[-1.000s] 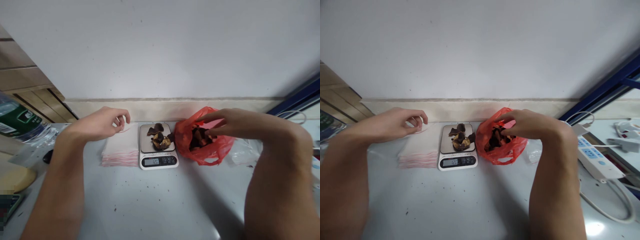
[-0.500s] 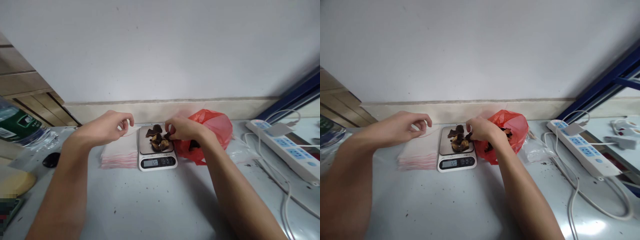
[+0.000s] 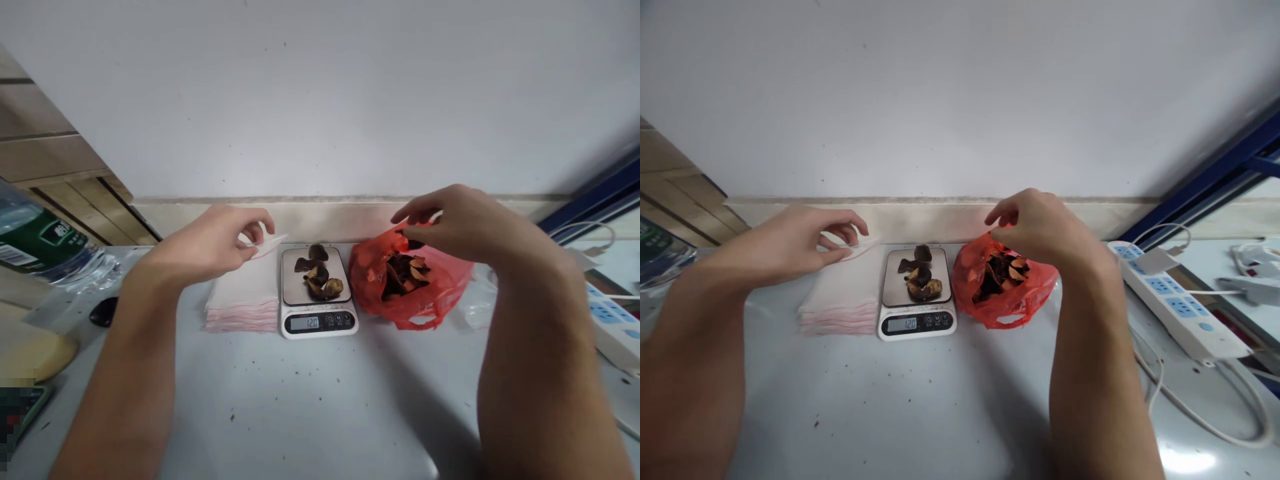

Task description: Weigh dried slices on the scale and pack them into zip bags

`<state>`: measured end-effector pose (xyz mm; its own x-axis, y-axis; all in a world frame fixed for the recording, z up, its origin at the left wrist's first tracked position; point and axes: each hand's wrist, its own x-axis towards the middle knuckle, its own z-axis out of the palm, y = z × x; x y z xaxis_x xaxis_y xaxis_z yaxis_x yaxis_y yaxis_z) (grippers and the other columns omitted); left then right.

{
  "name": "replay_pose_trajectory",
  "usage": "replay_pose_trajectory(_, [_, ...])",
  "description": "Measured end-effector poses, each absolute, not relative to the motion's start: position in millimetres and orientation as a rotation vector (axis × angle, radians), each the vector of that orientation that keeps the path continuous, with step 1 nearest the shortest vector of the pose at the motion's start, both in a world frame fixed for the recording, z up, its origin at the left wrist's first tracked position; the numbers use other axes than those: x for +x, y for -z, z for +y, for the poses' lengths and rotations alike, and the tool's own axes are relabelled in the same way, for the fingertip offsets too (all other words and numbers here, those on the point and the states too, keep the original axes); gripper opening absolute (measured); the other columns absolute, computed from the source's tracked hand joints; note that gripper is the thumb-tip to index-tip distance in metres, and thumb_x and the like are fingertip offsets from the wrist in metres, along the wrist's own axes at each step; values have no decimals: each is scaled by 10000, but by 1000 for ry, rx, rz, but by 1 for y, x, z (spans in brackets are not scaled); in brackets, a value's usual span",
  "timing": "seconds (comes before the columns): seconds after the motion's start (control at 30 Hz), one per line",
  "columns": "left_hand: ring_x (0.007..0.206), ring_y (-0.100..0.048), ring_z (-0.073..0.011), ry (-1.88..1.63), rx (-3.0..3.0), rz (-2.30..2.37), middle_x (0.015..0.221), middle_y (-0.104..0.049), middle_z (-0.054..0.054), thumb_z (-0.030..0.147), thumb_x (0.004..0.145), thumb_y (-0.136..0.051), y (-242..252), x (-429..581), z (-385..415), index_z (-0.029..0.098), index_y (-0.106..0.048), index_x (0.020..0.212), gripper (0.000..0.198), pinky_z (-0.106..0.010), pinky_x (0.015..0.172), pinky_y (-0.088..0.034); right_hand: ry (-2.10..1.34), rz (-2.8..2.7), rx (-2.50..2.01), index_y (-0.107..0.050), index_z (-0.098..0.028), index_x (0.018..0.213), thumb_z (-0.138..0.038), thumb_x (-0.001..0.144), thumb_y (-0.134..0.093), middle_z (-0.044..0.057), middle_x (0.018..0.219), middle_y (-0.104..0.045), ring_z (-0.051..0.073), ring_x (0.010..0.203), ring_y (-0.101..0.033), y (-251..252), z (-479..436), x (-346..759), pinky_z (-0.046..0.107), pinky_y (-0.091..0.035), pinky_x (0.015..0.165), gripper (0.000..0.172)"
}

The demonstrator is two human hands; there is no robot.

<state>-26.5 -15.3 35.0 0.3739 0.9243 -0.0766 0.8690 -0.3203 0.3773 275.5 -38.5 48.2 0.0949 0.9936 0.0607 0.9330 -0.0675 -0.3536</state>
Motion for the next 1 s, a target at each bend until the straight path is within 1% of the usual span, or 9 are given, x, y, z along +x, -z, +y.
replay_pose_trajectory(0.13, [987, -716, -278, -465, 2313, 1505, 1017, -725, -69, 436, 715, -584, -38, -19, -20, 246, -602, 949, 302, -362, 767, -599, -201, -1989, -1870, -812, -217, 1035, -141, 824, -614, 88, 931, -767, 265, 870, -708, -47, -42, 270, 376, -542, 807, 299])
replay_pose_trajectory(0.23, [970, -707, -260, -647, 2285, 1459, 959, -705, -53, 435, 705, -616, -40, -12, -25, 245, -565, 882, 265, -351, 750, -636, -417, -2139, -1481, -774, -232, 1175, -216, 938, -553, 40, 867, -761, 191, 736, -678, -38, -43, 243, 327, -522, 750, 323])
replay_pose_trajectory(0.33, [1002, -703, -264, -766, 2278, 1459, 926, -698, -38, 429, 714, -629, -40, -6, -29, 250, -546, 861, 246, -329, 746, -648, -629, -2283, -1200, -726, -232, 1268, -262, 1013, -524, 28, 935, -776, 160, 773, -665, -27, -41, 214, 281, -483, 735, 327])
replay_pose_trajectory(0.5, [969, -713, -239, -948, 2352, 1569, 998, -735, -7, 428, 788, -623, -41, -1, -33, 262, -576, 916, 215, -352, 855, -638, -603, -2237, -1417, -757, -148, 803, -250, 1001, -512, 56, 743, -729, 155, 660, -587, -14, -36, 188, 294, -407, 657, 331])
replay_pose_trajectory(0.57, [1009, -708, -230, -1033, 2433, 1509, 1079, -742, -16, 412, 841, -607, -41, 1, -34, 252, -623, 995, 222, -370, 940, -613, -560, -2071, -1481, -754, -145, 802, -122, 880, -573, 67, 796, -756, 166, 705, -629, -12, -34, 188, 291, -439, 686, 198])
replay_pose_trajectory(0.67, [1304, -602, -298, -844, 2578, 1267, 1421, -649, -54, 511, 840, -680, -39, 0, -32, 247, -618, 1305, 538, -428, 1136, -489, -551, -1897, -1318, -752, -159, 886, -46, 747, -609, 58, 920, -784, 187, 820, -687, -10, -33, 189, 287, -493, 749, 229])
replay_pose_trajectory(0.77, [1537, -350, -398, -510, 2586, 1183, 1672, -410, -38, 649, 677, -808, -33, -1, -28, 334, -386, 1579, 1045, -495, 1238, -344, -636, -1855, -1214, -696, -167, 746, -168, 766, -709, 30, 794, -743, 180, 755, -659, -10, -33, 189, 288, -489, 704, 24])
replay_pose_trajectory(0.8, [1556, -314, -408, -455, 2571, 1187, 1694, -376, -37, 654, 652, -821, -31, -2, -27, 347, -329, 1611, 1121, -499, 1244, -326, -659, -1854, -1201, -679, -167, 713, -218, 766, -751, 22, 750, -721, 174, 733, -642, -10, -33, 189, 286, -481, 689, 103])
replay_pose_trajectory(1.0, [1411, -519, -337, -407, 2526, 1269, 1573, -532, -101, 530, 799, -688, -33, -11, -24, 237, -441, 1556, 848, -445, 1192, -393, -725, -1847, -1216, -674, -171, 844, -356, 930, -678, 41, 861, -732, 170, 790, -669, -9, -30, 194, 284, -494, 720, 204])
